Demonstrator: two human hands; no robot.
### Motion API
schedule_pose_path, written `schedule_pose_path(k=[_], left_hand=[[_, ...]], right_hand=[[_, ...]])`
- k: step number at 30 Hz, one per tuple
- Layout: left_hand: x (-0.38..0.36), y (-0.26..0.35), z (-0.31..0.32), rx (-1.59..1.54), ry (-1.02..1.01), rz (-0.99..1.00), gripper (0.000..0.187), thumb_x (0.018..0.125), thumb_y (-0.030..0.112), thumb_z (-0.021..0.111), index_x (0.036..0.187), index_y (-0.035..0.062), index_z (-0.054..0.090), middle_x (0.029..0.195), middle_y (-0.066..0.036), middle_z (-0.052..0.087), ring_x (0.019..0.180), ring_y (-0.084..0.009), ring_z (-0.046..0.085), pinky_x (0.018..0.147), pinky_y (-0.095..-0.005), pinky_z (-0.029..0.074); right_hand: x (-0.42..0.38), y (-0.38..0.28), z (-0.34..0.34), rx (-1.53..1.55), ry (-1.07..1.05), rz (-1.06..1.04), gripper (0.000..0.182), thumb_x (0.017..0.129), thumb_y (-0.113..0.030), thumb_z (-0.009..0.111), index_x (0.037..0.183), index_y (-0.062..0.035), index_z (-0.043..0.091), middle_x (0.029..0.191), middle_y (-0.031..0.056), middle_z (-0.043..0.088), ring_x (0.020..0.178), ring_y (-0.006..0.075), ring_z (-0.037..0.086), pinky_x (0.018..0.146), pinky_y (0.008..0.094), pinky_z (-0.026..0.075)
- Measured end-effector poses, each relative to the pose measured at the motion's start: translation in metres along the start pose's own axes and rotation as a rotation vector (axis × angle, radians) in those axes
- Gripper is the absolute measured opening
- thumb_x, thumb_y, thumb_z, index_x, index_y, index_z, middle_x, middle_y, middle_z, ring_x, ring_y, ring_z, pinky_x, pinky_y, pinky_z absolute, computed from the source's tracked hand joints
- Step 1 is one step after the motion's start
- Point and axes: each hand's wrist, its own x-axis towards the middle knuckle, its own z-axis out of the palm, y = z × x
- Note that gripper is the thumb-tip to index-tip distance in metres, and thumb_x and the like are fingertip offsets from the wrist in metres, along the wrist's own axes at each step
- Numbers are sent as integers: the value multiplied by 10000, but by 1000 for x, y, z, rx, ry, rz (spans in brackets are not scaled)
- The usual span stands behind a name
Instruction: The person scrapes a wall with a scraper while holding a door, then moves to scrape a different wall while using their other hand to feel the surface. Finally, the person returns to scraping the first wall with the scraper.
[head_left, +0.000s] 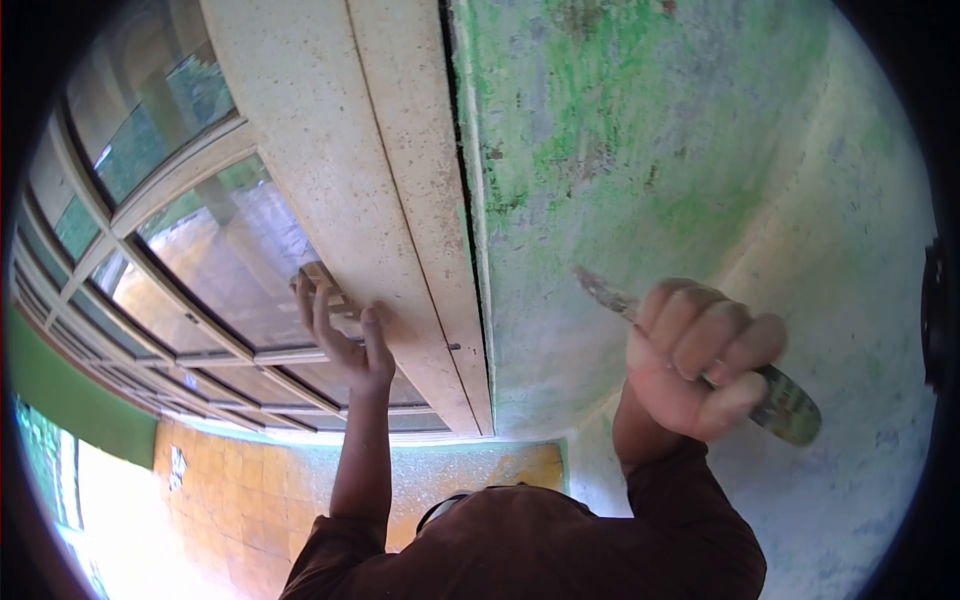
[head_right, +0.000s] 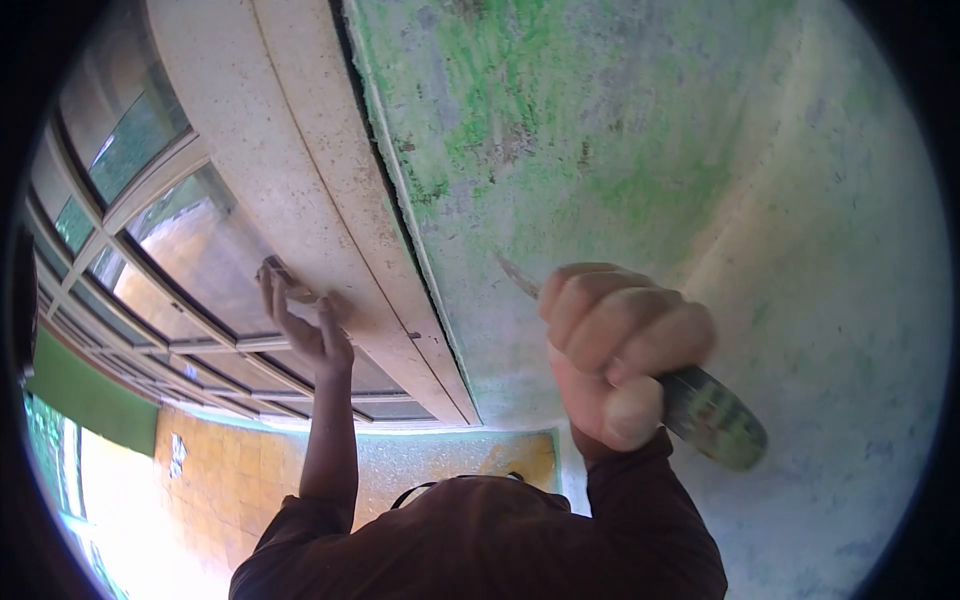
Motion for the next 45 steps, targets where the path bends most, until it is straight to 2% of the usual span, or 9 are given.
schedule_pose_path(k=[7, 13, 18, 23, 26, 32, 35, 41, 45], left_hand=[[-23, -14, 16, 199, -34, 19, 599, 919, 312, 468, 1362, -57, 307, 1443, -334, 220, 1361, -494, 161, 1088, -595, 75], [-23, -15, 20, 266, -38, 40, 594, 922, 269, 418, 1376, -76, 256, 1454, -305, 222, 1376, -450, 161, 1105, -578, 53], [-27, -17, 22, 269, -8, 10, 626, 917, 359, 425, 1360, -67, 306, 1423, -349, 247, 1354, -498, 177, 1085, -598, 81], [-27, -17, 22, 278, -11, -2, 629, 920, 369, 418, 1352, -75, 310, 1423, -350, 244, 1354, -500, 176, 1086, -597, 84], [-28, -14, 22, 270, -16, -3, 632, 922, 377, 416, 1350, -76, 311, 1423, -347, 246, 1353, -499, 177, 1088, -594, 87], [-25, -16, 22, 289, -8, 14, 606, 929, 350, 409, 1353, -71, 307, 1430, -322, 258, 1358, -471, 195, 1096, -583, 87], [-26, -10, 20, 297, -19, 5, 581, 935, 319, 397, 1353, -73, 303, 1436, -300, 266, 1361, -445, 215, 1104, -575, 80], [-26, -16, 22, 309, -8, 27, 584, 933, 319, 401, 1347, -82, 308, 1431, -299, 276, 1364, -443, 208, 1106, -572, 81], [-28, -15, 21, 269, -8, -18, 638, 914, 393, 432, 1347, -66, 337, 1419, -333, 273, 1353, -493, 191, 1089, -590, 89]], right_hand=[[1, 41, -4, -64, 296, -85, 278, 956, -313, 445, 766, -129, 359, 557, -27, 342, 481, 89, 315, 485, 276, 251], [6, 24, -6, 118, 148, -260, 289, 974, -323, 399, 761, -138, 340, 563, -27, 335, 494, 96, 301, 514, 270, 261], [6, 42, -7, 4, 148, -15, 271, 980, -335, 391, 794, -143, 347, 610, -32, 378, 500, 86, 321, 516, 266, 265], [4, 22, -4, -61, 161, -303, 235, 993, -316, 363, 836, -144, 338, 601, -16, 391, 502, 97, 333, 489, 284, 258], [6, 39, -4, -67, 165, -63, 249, 995, -330, 360, 831, -142, 342, 597, -12, 405, 495, 98, 337, 486, 281, 258], [9, 16, -2, 12, 177, -263, 249, 999, -320, 352, 830, -138, 338, 581, -19, 380, 492, 95, 314, 492, 280, 251], [12, 40, -7, -24, 201, -32, 247, 997, -323, 358, 831, -141, 343, 579, -24, 378, 490, 91, 319, 496, 280, 256], [10, 15, 3, 34, 191, -235, 255, 994, -316, 377, 810, -143, 339, 601, -23, 376, 501, 92, 313, 498, 274, 252], [13, 38, -3, -18, 214, -17, 274, 994, -314, 378, 784, -142, 337, 597, -22, 370, 502, 93, 308, 498, 273, 250]])
